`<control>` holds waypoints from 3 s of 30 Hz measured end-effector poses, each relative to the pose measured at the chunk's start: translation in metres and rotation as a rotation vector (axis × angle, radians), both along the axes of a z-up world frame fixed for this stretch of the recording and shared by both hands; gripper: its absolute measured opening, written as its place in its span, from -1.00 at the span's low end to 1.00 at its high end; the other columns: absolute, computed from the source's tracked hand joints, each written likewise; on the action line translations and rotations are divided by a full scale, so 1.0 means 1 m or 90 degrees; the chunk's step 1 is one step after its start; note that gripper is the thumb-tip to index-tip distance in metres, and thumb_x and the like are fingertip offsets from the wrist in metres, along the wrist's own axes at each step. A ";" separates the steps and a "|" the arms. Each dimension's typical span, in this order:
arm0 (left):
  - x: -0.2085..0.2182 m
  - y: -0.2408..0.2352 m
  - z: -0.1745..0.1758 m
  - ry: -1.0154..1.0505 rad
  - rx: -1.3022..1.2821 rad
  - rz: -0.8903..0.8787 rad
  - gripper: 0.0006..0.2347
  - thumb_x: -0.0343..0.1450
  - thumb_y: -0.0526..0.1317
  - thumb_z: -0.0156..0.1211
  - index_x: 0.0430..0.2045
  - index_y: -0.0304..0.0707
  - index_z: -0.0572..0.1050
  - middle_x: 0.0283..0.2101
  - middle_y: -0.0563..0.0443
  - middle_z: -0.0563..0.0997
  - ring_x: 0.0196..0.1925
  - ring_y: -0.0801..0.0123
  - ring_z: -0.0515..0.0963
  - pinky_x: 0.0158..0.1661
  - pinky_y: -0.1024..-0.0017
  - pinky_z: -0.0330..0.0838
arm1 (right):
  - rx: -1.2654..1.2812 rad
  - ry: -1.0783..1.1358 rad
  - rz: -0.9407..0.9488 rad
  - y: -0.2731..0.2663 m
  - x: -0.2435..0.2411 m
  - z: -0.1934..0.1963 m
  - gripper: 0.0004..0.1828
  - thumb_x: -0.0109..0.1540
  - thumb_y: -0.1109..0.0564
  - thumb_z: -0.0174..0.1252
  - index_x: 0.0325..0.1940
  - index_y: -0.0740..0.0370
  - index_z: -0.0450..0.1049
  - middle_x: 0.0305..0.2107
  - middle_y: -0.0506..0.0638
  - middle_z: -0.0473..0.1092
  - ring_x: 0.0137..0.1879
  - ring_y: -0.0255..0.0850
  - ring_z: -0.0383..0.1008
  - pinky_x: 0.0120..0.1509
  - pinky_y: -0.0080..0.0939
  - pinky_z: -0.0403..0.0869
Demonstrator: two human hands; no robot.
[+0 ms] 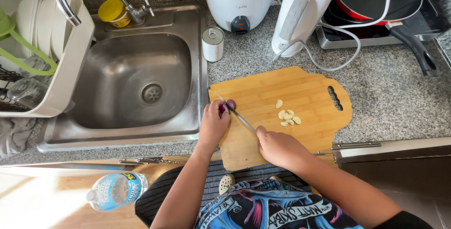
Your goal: The person peels a red onion and discards the skin, then uses a knife to chop the onion and garlic cloves on a wooden cutting board. The chopped pieces remain on the board.
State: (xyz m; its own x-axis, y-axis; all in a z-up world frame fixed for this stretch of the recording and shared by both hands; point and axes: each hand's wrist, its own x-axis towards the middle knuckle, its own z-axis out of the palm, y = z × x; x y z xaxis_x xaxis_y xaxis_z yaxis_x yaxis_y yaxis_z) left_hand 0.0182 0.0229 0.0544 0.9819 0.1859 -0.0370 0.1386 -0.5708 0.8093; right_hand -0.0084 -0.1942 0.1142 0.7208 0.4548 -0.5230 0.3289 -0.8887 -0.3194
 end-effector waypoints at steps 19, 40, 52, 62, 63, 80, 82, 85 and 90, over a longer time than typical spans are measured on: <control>0.004 -0.009 -0.048 -0.307 0.191 0.027 -0.79 0.26 -0.29 0.08 -0.26 -0.23 0.37 -0.32 -0.05 0.40 -0.21 0.00 0.56 -0.25 0.19 0.54 | 0.061 0.135 -0.086 0.015 0.007 0.002 -0.62 0.29 0.11 -0.25 0.12 0.34 0.21 -0.07 0.45 0.47 0.09 0.45 0.49 0.12 0.43 0.45; 0.054 0.023 -0.052 -0.228 0.232 -0.056 -0.63 0.40 -0.32 -0.05 0.12 -0.23 0.50 0.03 -0.07 0.60 0.18 0.17 0.52 0.20 0.27 0.25 | 0.143 0.015 -0.223 -0.048 -0.015 0.018 -0.72 0.31 -0.13 -0.02 -0.15 0.11 0.25 -0.59 0.18 0.51 -0.38 0.03 0.66 -0.01 0.09 0.57; 0.022 0.013 -0.006 -0.085 0.470 -0.201 -0.55 0.49 -0.19 0.00 0.29 0.51 0.32 0.35 0.25 0.17 0.28 0.01 0.24 0.18 0.02 0.38 | 0.181 0.064 -0.331 -0.064 -0.026 0.027 -0.70 0.25 -0.12 0.06 -0.12 0.11 0.28 -0.85 0.03 0.40 -0.47 -0.01 0.65 -0.14 -0.09 0.54; 0.006 0.016 -0.043 -0.329 0.524 -0.265 -0.91 0.46 0.00 0.11 -0.22 0.33 0.51 -0.28 0.28 0.39 -0.27 0.33 0.59 -0.17 0.32 0.48 | 0.201 0.087 -0.318 -0.063 -0.024 0.019 -0.69 0.24 -0.16 0.11 -0.19 0.06 0.29 -0.88 0.04 0.40 -0.53 -0.10 0.62 -0.21 -0.20 0.53; 0.002 0.015 -0.044 -0.346 0.503 -0.244 -0.93 0.48 0.01 0.10 -0.27 0.30 0.51 -0.31 0.31 0.35 -0.32 0.35 0.60 -0.22 0.36 0.49 | 0.197 0.086 -0.309 -0.063 -0.023 0.014 -0.69 0.23 -0.16 0.11 -0.19 0.06 0.28 -0.87 0.05 0.39 -0.52 -0.08 0.62 -0.22 -0.18 0.53; -0.042 -0.023 -0.040 -0.398 0.358 -0.147 -0.72 0.31 -0.03 0.29 -0.15 0.00 0.56 -0.01 0.06 0.53 0.00 0.17 0.65 -0.03 0.23 0.54 | 0.175 0.056 -0.186 -0.046 -0.027 -0.030 -0.72 0.32 -0.14 -0.03 -0.16 0.09 0.28 -0.67 0.17 0.46 -0.33 0.11 0.62 -0.12 0.02 0.53; -0.039 -0.023 -0.050 -0.371 0.358 -0.136 -0.64 0.33 0.04 0.32 -0.05 0.01 0.54 0.03 0.05 0.54 0.06 0.16 0.63 -0.01 0.21 0.54 | 0.183 0.025 -0.165 -0.046 -0.026 -0.036 -0.71 0.34 -0.11 -0.03 -0.10 0.15 0.29 -0.49 0.35 0.52 -0.19 0.27 0.62 -0.09 0.15 0.53; -0.035 -0.025 -0.062 -0.331 0.379 -0.110 -0.63 0.33 0.15 0.33 -0.14 0.00 0.54 -0.09 0.02 0.55 0.01 0.13 0.63 -0.06 0.18 0.55 | 0.163 0.039 -0.133 -0.046 -0.026 -0.033 -0.75 0.36 -0.07 -0.06 -0.01 0.08 0.29 -0.33 0.28 0.55 -0.08 0.23 0.61 -0.01 0.16 0.54; -0.028 -0.026 -0.077 -0.269 0.326 -0.086 -0.72 0.34 0.09 0.36 -0.20 0.07 0.55 -0.10 0.12 0.53 0.06 0.18 0.59 -0.01 0.22 0.52 | 0.134 0.034 -0.111 -0.049 -0.025 -0.035 -0.78 0.36 -0.02 -0.10 0.05 0.00 0.29 -0.25 0.15 0.55 -0.02 0.16 0.59 0.06 0.12 0.54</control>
State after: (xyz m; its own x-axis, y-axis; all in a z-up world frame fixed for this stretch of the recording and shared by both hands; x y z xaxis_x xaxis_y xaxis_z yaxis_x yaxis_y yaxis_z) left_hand -0.0100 -0.0026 -0.0222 0.9082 -0.0477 0.4157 -0.2304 -0.8863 0.4017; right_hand -0.0332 -0.2432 0.0791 0.7718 0.4296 -0.4688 0.1555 -0.8424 -0.5160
